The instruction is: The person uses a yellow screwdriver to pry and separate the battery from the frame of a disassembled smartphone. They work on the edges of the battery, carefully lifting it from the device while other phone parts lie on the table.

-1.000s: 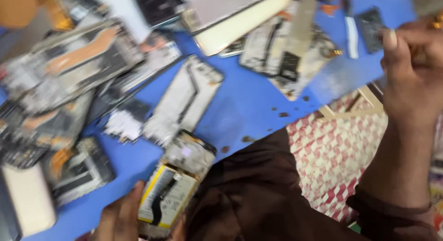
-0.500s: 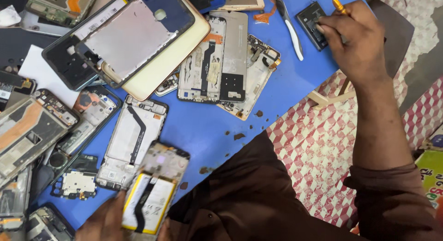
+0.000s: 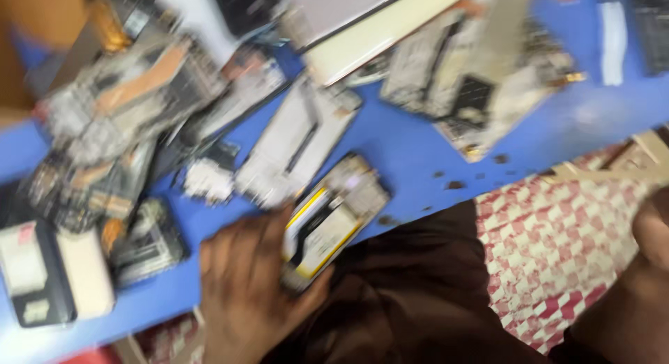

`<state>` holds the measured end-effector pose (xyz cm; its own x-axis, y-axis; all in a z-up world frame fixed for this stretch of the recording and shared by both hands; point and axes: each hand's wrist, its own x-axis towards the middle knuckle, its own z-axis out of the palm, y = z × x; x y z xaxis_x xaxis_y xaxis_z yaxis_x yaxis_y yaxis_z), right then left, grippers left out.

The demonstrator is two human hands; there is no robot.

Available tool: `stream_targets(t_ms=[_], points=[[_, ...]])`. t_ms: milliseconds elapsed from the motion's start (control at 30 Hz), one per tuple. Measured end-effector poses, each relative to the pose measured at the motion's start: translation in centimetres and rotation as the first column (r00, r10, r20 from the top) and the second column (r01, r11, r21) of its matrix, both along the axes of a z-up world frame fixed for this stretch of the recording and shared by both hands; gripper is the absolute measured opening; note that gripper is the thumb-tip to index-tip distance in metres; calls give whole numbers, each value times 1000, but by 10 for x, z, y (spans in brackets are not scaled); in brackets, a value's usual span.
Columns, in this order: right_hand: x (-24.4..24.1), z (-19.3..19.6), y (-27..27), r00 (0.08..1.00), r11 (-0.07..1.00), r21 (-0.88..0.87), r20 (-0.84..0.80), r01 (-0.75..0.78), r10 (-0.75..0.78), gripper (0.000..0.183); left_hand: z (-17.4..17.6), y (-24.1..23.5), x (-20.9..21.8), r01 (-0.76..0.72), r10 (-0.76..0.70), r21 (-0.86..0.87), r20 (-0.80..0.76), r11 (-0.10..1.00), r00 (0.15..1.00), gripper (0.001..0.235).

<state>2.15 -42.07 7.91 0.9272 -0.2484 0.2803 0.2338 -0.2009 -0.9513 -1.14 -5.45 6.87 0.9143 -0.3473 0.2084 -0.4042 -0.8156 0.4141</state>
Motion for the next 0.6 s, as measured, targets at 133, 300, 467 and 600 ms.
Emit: stream_targets(t_ms=[133, 300, 467, 600], points=[[3, -8, 70, 945, 942, 118, -53, -314, 322, 24, 14, -4, 2, -93, 94, 37, -51, 995, 994, 82], [4, -8, 108, 875, 872, 167, -84, -460, 477, 25, 15, 5, 0, -118, 118, 14, -74, 993, 990, 86], [0, 8, 111, 892, 899, 117, -124, -422, 434, 27, 16, 6, -1, -129, 124, -44, -101, 991, 987, 86], [3, 10, 107, 922, 935, -68, -208, -348, 327, 21, 14, 4, -2, -109, 105, -32, -107, 994, 989, 86]])
